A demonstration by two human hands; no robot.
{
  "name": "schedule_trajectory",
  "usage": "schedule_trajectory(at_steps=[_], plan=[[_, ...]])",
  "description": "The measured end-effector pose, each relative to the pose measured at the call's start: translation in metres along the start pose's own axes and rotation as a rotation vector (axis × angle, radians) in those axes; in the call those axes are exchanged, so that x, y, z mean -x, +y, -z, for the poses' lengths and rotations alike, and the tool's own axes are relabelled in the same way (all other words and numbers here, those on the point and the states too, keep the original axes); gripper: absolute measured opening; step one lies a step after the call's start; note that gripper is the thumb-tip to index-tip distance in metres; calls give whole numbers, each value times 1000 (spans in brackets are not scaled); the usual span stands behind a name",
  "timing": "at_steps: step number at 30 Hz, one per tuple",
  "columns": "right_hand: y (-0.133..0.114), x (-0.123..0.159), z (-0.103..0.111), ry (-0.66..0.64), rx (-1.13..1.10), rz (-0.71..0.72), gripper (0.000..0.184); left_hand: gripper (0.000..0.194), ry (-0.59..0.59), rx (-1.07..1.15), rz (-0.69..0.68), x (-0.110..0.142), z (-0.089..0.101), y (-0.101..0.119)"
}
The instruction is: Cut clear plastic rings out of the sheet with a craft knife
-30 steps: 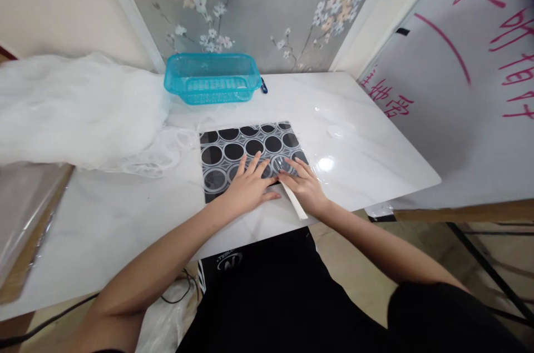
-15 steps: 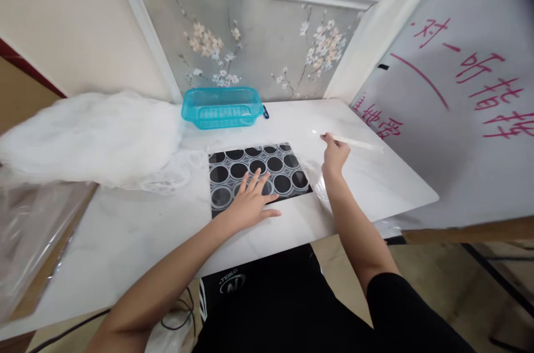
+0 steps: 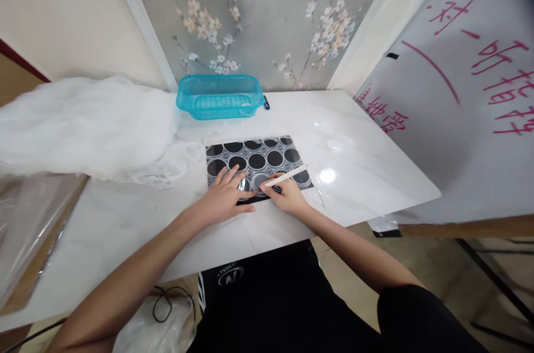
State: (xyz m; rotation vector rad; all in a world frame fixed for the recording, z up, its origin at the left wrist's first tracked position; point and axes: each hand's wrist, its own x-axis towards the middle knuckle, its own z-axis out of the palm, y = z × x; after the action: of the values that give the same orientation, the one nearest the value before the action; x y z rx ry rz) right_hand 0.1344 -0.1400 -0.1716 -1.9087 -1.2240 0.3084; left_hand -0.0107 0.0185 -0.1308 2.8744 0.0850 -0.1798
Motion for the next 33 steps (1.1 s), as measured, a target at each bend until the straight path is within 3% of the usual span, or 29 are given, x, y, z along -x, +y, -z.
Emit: schedule_trajectory(at_steps=[6,10,16,20,23,26,28,31,33], plan=[[1,1,-1,-10,-10,-20,16,48,70,7,-23,4,-13,-1],[1,2,-2,-10,-20,-54,16,48,50,35,0,6,-14,0],[1,1,-2,21,18,-22,15,45,112,22,30,7,-11,5],[1,8,-6,75,150,116,16,46,133,24,38,8,-12,7],[0,19,-12,139,409,328,16,47,153,26,29,8,-14,7],[-2,22,-12,99,627,578,16,48,145,25,21,8,-14,8],[-2,13,-6,41,685,653,17,49,125,40,28,8,-12,9],[-1,-21,13,20,634,505,20,49,105,70,39,7,-10,9],[2,-50,31,164,485,250,21,49,105,83,40,7,-10,10]])
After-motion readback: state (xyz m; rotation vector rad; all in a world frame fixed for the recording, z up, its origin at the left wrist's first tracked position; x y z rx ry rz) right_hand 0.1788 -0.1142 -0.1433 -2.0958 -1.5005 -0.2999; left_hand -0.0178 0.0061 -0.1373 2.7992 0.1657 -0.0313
